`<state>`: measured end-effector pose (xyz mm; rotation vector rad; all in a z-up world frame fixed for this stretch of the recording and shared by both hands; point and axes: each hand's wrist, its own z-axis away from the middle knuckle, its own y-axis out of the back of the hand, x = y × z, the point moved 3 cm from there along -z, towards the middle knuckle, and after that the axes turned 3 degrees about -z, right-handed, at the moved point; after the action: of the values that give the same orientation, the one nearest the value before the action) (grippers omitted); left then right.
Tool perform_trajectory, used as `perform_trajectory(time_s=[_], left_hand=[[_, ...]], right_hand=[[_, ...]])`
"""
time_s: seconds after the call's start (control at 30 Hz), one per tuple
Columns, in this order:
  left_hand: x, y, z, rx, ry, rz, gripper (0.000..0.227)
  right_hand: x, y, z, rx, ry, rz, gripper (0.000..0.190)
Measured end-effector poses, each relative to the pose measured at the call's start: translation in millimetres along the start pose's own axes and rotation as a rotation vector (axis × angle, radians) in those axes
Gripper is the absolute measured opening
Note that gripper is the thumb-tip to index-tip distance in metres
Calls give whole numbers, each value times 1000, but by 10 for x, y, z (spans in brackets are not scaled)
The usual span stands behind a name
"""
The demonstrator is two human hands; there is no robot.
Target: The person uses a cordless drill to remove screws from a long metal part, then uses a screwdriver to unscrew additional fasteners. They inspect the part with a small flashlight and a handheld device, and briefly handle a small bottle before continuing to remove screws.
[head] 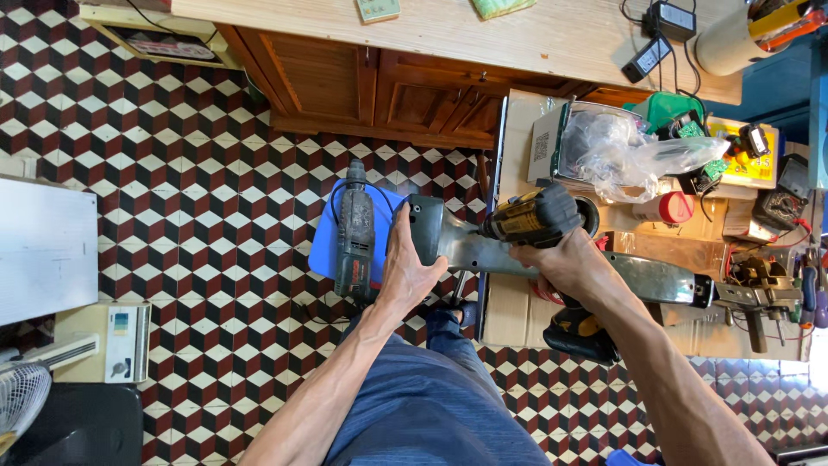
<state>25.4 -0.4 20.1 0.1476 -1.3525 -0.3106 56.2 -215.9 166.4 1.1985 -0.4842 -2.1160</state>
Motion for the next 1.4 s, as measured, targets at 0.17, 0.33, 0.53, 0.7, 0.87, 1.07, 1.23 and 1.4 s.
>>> perform_trajectory(time_s=[0.17,0.33,0.53,0.7,0.87,1.07,1.23,1.4], left_hand=[[-7,-12,-15,-12,-20,-3,110],[-24,-17,-14,-12,-9,-5,110],[-17,-24,-10,6,-38,-9,110],[-34,-28,-10,11,-51,-3,109],[-56,-51,-6,27,-62,-13,110],[-66,-72,-5,39,-71,-11,109],[-71,-75,-25,17,-36,-3,110],[-60,-61,-35,7,-26,-1,111]], right_hand=[[-142,-2,75,21,-69,114,27],[-186,-14,133,13,-158,-18,24],[-194,-36,190,20,-102,22,27],[-189,-70,257,29,-141,21,26],[-156,-61,211,11,-198,24,26],[-60,-45,129,33,-93,14,28],[-78,-74,115,48,165,21,30],[-66,-62,164,28,-140,-30,25]])
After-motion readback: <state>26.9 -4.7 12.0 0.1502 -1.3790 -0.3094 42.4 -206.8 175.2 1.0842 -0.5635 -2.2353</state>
